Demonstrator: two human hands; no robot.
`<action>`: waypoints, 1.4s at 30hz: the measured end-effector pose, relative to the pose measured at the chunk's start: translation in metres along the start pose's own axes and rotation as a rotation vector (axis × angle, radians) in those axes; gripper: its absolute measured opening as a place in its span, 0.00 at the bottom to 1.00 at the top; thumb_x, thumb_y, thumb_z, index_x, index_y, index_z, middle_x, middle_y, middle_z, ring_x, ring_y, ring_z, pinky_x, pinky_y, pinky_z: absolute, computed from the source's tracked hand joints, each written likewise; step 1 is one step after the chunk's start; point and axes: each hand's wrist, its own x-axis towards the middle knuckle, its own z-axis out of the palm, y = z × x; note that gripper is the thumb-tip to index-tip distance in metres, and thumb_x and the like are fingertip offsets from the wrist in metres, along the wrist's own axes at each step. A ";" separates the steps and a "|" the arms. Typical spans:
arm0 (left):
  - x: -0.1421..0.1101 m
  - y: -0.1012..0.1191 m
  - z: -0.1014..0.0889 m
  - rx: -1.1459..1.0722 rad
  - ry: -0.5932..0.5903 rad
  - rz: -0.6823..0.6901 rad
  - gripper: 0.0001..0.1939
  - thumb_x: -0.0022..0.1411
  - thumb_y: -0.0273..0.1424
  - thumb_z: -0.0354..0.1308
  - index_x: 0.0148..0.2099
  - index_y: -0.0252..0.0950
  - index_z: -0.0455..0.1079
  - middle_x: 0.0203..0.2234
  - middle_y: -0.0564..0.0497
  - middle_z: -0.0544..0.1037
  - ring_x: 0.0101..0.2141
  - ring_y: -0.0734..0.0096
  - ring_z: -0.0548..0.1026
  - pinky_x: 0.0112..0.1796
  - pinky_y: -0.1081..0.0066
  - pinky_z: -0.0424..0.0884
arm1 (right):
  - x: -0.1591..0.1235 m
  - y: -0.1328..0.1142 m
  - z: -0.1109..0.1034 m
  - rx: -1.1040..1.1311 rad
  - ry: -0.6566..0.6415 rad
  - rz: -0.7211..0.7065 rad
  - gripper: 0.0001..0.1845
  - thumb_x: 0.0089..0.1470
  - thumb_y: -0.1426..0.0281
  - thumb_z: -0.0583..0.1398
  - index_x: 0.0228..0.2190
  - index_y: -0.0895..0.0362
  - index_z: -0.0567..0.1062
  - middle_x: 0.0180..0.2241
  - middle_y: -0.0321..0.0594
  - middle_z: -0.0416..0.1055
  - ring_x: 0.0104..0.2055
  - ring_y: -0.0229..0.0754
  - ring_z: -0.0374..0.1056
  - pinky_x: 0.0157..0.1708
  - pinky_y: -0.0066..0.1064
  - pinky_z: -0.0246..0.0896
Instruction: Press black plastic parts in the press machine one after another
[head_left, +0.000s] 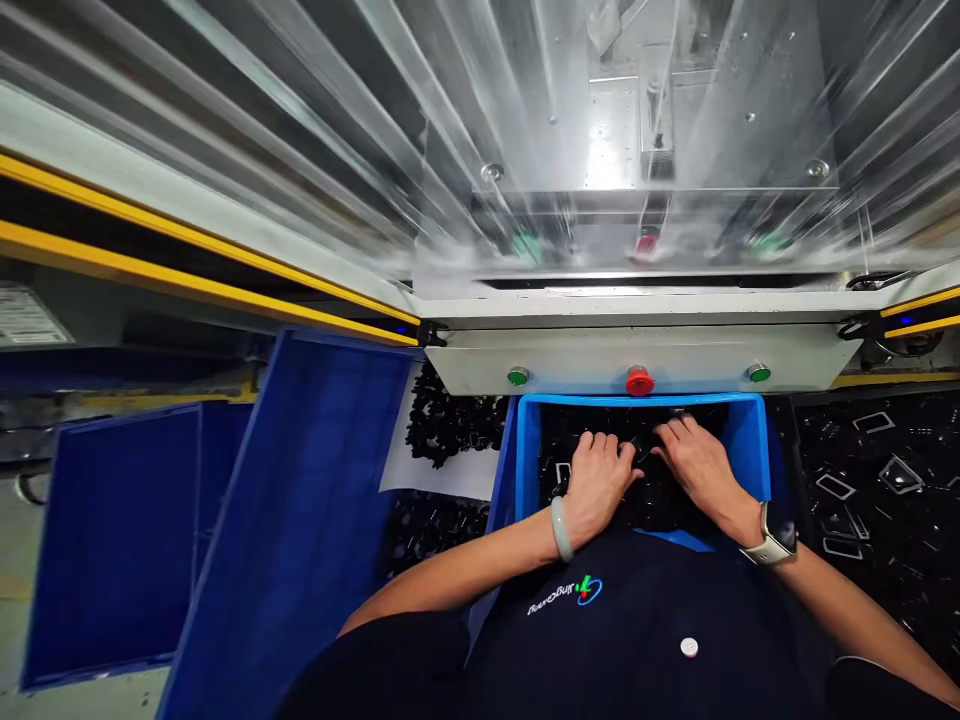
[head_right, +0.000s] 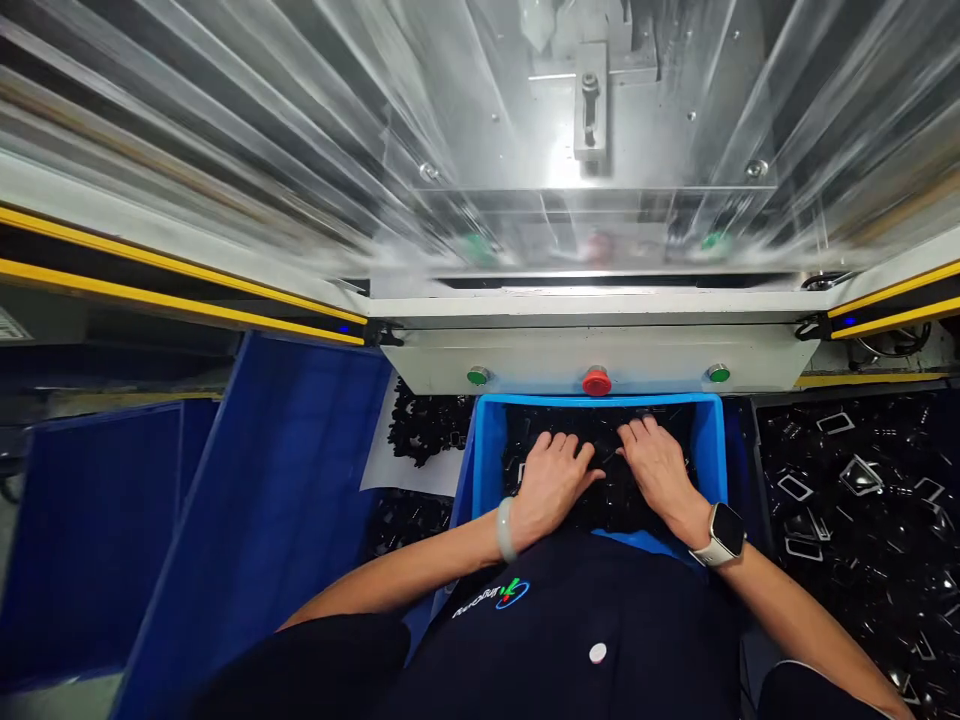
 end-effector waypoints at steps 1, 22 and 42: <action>0.001 0.000 0.001 -0.024 -0.020 -0.020 0.06 0.65 0.32 0.67 0.41 0.35 0.75 0.37 0.39 0.77 0.44 0.47 0.74 0.48 0.55 0.63 | 0.000 0.003 0.001 -0.001 0.005 0.006 0.09 0.69 0.72 0.55 0.40 0.56 0.76 0.37 0.47 0.74 0.43 0.52 0.68 0.40 0.41 0.66; 0.005 -0.013 -0.048 -1.844 -0.014 -0.324 0.19 0.51 0.25 0.71 0.46 0.36 0.74 0.44 0.48 0.80 0.49 0.64 0.78 0.57 0.58 0.73 | -0.007 0.005 -0.064 1.121 0.335 0.462 0.18 0.58 0.53 0.68 0.39 0.54 0.75 0.38 0.40 0.77 0.39 0.42 0.79 0.43 0.36 0.78; 0.058 -0.009 -0.111 -1.077 0.608 0.094 0.08 0.63 0.34 0.69 0.44 0.38 0.82 0.38 0.48 0.80 0.40 0.68 0.78 0.42 0.69 0.76 | 0.076 -0.012 -0.121 0.912 0.329 0.174 0.14 0.63 0.56 0.64 0.38 0.54 0.79 0.36 0.40 0.80 0.37 0.41 0.76 0.40 0.34 0.74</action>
